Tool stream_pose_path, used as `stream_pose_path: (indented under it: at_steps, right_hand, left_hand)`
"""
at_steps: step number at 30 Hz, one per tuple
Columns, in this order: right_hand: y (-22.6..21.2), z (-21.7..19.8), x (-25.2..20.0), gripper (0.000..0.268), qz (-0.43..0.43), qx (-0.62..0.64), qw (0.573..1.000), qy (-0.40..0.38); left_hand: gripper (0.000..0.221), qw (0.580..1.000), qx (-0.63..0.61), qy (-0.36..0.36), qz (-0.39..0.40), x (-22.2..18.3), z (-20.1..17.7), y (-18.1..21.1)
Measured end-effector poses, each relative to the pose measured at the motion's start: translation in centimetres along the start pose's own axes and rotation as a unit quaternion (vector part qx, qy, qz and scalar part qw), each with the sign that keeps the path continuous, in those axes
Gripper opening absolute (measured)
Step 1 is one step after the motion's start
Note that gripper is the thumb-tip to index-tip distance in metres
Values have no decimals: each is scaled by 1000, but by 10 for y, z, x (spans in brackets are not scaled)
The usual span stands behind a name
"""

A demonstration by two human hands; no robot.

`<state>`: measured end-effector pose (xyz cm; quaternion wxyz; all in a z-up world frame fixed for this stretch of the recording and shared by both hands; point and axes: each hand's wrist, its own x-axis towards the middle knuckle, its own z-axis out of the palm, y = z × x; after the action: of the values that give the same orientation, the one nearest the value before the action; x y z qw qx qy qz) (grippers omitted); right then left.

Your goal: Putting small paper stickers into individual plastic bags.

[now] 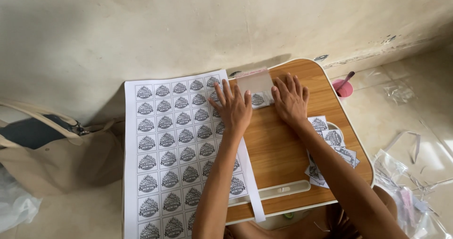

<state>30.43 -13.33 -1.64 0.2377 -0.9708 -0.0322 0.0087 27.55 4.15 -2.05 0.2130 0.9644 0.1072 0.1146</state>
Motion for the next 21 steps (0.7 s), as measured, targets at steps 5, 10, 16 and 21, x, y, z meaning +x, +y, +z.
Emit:
stream_pose_path:
  at_steps: [5, 10, 16, 21]
  right_hand:
    - [0, -1, 4, 62, -3, -10, 1000, -13]
    - [24, 26, 16, 50, -24, 53, 994, 94]
    - [32, 34, 12, 51, -70, 122, 966, 216]
    - [31, 27, 8, 60, -76, 203, 940, 263]
  left_hand:
    - [65, 1000, -1, -3, -9, -3, -3, 3]
    - [62, 1000, -2, -8, 20, -30, -29, 2]
    - [64, 997, 27, -59, 31, -57, -42, -1]
    - [67, 998, 12, -44, 52, -65, -43, 2]
